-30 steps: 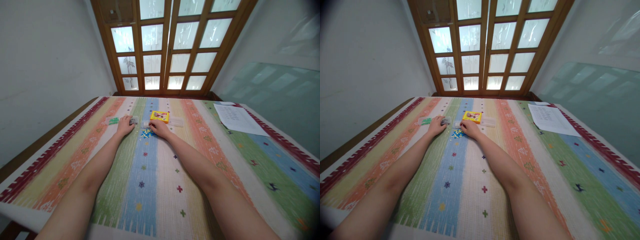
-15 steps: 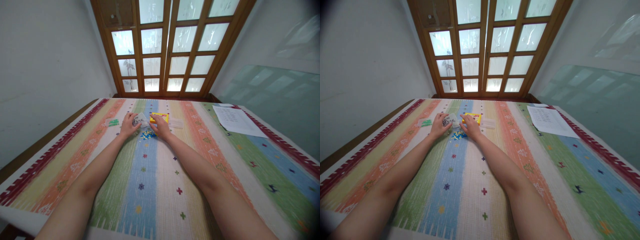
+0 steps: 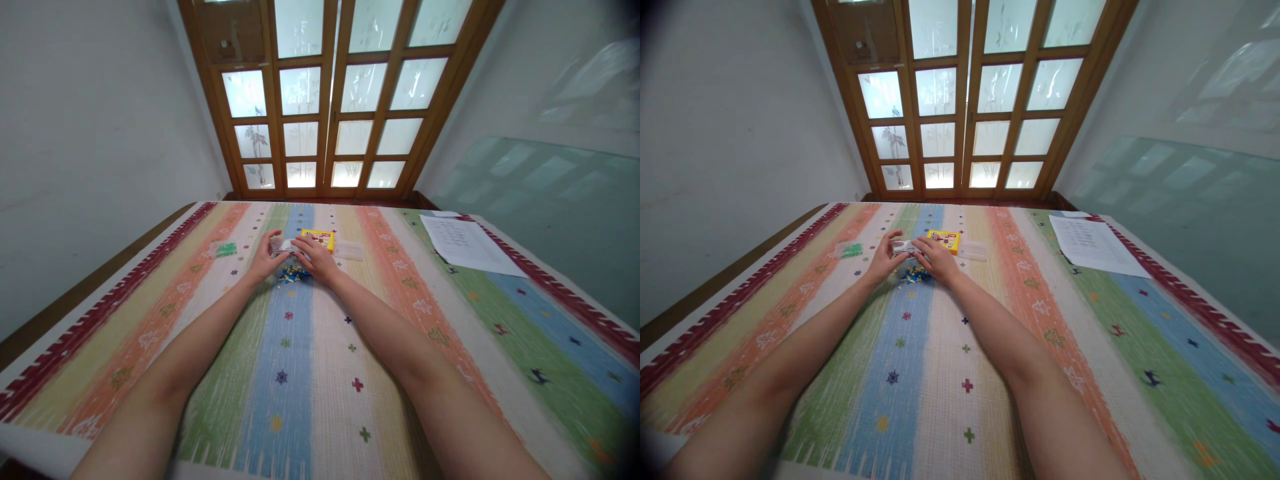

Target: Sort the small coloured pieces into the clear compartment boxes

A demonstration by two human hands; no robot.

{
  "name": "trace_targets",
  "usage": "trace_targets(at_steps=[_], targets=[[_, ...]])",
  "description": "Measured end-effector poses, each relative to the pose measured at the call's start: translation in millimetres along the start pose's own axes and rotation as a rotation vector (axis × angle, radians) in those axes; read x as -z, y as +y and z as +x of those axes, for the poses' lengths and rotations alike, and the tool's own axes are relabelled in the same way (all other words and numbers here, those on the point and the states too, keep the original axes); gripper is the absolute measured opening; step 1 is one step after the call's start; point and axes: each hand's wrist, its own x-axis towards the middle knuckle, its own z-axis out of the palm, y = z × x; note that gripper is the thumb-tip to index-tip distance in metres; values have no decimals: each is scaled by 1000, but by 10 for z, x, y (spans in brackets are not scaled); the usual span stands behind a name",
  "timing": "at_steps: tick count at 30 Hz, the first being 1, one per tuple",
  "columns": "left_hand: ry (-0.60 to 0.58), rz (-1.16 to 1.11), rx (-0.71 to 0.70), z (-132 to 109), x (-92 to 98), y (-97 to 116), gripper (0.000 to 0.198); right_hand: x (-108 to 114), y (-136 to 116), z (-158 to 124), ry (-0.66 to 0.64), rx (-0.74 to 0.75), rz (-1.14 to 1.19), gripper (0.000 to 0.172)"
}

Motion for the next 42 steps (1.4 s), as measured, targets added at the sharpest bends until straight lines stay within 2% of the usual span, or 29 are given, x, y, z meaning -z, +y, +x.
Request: trace_targets(at_steps=[3, 8, 13, 18, 21, 24, 29, 32, 37, 42], targets=[[6, -104, 95, -33, -116, -54, 72, 36, -20, 14, 47, -25, 12, 37], [-50, -104, 137, -82, -163, -100, 79, 59, -5, 3, -47, -67, -21, 35], [-170, 11, 83, -106, -152, -14, 89, 61, 68, -10, -30, -158, -94, 39], [-149, 83, 1, -70, -107, 79, 96, 30, 116, -8, 109, -268, -16, 41], [-181, 209, -94, -37, -13, 107, 95, -10, 127, -14, 133, -283, 17, 39], [-240, 335, -191, -13, 88, 154, 96, -35, 127, -20, 115, -278, 35, 31], [-274, 450, -270, 6, 175, 267, 94, -20, 123, -28, 91, -308, 23, 20], [-298, 532, -328, -2, 181, 296, 91, -20, 137, -40, 52, -301, 21, 19], [-367, 585, -325, -46, 148, 296, 86, -19, 144, -53, -27, -236, 13, 20], [-384, 592, -366, -79, 133, 290, 84, 12, 116, -43, -30, -202, 52, 20]])
